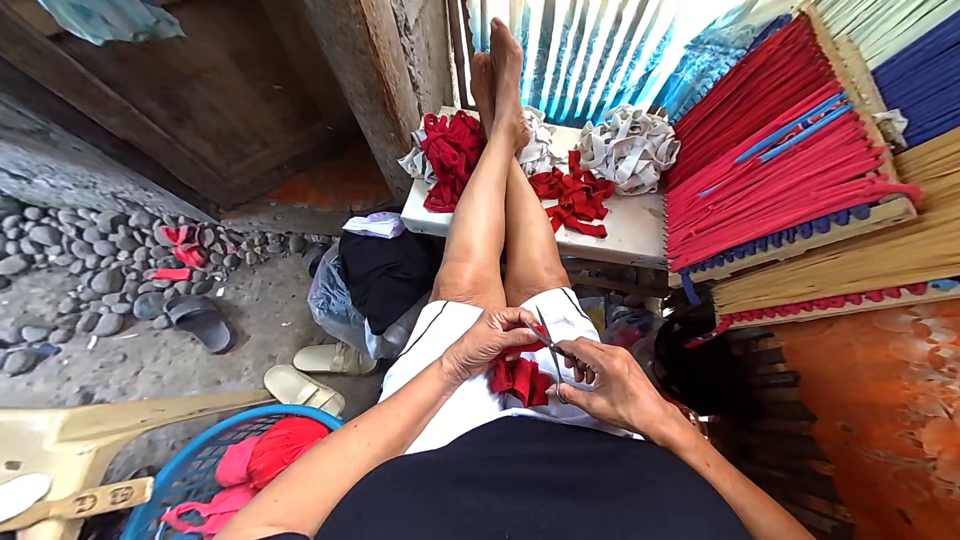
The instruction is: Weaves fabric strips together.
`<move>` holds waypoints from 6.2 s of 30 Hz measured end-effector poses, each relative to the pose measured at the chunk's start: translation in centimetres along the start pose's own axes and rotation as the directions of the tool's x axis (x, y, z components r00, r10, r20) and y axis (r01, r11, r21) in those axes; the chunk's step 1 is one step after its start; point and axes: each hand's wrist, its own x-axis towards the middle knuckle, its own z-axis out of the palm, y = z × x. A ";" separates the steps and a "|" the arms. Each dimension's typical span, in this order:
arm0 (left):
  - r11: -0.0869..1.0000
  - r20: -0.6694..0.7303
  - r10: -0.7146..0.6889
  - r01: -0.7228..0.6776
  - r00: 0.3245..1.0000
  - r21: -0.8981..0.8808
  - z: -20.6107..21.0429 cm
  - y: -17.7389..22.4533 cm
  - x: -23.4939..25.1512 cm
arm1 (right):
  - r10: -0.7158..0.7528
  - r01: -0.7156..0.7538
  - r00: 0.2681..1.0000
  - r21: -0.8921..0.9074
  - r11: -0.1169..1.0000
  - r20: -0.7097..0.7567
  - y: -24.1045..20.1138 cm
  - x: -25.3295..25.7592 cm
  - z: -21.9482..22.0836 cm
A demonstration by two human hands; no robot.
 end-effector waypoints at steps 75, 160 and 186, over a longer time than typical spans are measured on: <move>0.995 0.039 -0.038 0.042 0.999 -0.091 -0.1 0.3 -0.1 | -0.108 0.108 0.994 -0.051 0.993 0.008 0.9 0.4 0.9; 0.933 -0.315 -0.002 0.116 0.949 0.342 0.7 -0.4 -0.9 | 0.230 -0.211 0.973 0.482 0.851 0.019 2.3 4.4 2.7; 0.971 -0.338 -0.107 0.172 0.935 0.167 0.7 0.1 -1.0 | 0.220 -0.187 0.976 0.489 0.852 -0.011 2.5 4.3 3.2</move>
